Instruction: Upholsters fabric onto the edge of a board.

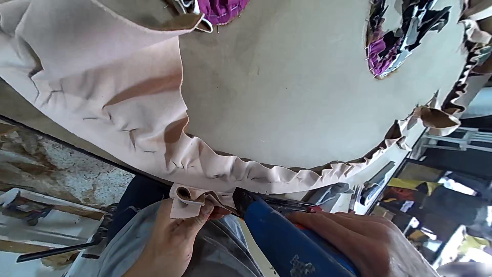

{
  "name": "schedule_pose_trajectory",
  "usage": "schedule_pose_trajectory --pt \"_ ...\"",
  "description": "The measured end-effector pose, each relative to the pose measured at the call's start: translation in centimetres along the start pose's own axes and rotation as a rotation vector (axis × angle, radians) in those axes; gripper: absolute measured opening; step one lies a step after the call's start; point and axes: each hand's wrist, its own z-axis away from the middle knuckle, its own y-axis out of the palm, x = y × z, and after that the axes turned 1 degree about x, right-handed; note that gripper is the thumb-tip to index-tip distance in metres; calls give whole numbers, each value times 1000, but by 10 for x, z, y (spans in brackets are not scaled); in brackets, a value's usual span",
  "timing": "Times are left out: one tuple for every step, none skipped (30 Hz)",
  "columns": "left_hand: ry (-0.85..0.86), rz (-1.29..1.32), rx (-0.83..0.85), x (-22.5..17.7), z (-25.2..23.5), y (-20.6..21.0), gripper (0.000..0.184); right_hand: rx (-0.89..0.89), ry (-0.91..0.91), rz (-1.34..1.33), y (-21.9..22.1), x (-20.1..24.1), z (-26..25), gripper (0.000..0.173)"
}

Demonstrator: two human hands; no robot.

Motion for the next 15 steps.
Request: schedule_pose_trajectory --pt "7 1 11 1 0 -1 15 4 7 -6 0 3 -2 38" --pt "9 3 25 1 0 -2 16 10 12 -11 -1 7 -5 38" --pt "13 3 38 2 0 -4 16 13 14 -17 -1 9 -7 37" --pt "16 1 42 2 0 -5 16 13 15 -24 -2 12 -9 37" --pt "18 -7 40 2 0 -5 16 13 16 -32 -2 14 -11 37" --pt "21 -16 36 1 1 -5 16 14 15 -43 -2 16 -13 38" --pt "24 -24 33 1 1 -5 17 18 11 -49 -2 18 -16 36" --pt "27 -35 33 0 1 -5 18 21 4 -46 -2 21 -18 35" --pt "32 -46 39 1 1 -7 19 24 1 -41 -2 23 -21 34" --pt "34 -50 46 1 2 -8 20 28 3 -44 -3 26 -23 33" --pt "33 -59 55 0 2 -9 21 32 10 -51 -3 29 -25 34" --pt "31 -76 68 -1 2 -11 20 38 19 -62 -3 31 -27 36" --pt "31 -100 81 -2 2 -12 20 43 28 -75 -4 34 -29 37" --pt "27 -126 88 -4 2 -13 20 39 31 -74 -4 37 -32 35" --pt "12 -126 98 -6 2 -13 22 31 33 -68 -3 40 -33 32"
